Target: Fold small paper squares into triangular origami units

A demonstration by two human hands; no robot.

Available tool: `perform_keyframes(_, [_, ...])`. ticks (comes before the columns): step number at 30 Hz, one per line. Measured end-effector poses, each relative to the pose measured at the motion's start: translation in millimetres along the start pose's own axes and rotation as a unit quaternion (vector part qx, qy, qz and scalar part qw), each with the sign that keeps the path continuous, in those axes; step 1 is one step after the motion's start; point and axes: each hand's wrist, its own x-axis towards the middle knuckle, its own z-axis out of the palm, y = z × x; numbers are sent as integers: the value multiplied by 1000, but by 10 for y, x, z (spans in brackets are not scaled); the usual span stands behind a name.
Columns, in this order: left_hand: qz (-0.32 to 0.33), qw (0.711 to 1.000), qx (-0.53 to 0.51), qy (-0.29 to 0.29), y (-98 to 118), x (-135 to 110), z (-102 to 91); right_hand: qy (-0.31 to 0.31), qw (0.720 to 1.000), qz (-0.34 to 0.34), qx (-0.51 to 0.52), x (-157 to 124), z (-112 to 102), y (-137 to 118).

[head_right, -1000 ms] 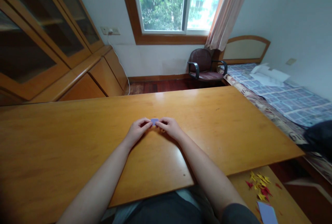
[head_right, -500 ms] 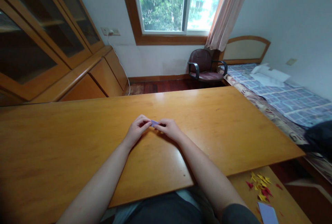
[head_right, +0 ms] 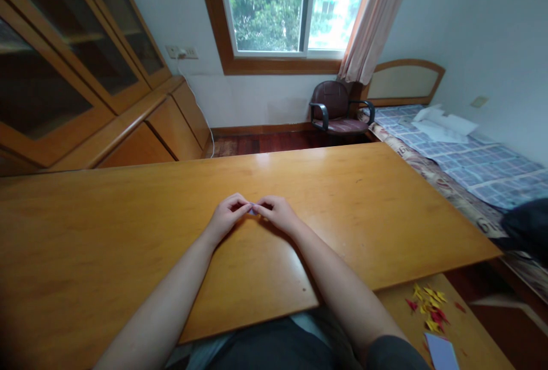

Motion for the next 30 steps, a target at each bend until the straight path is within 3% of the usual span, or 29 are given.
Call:
perform_keyframes(6, [-14, 1000, -7, 2, -18, -1, -3, 6, 1000, -17, -17, -2, -15, -1])
perform_keyframes(17, [-24, 1000, 10, 11, -53, 21, 7, 24, 999, 25, 25, 6, -12, 44])
perform_keyframes(30, [-30, 999, 19, 8, -58, 31, 6, 3, 1000, -1, -25, 11, -17, 16])
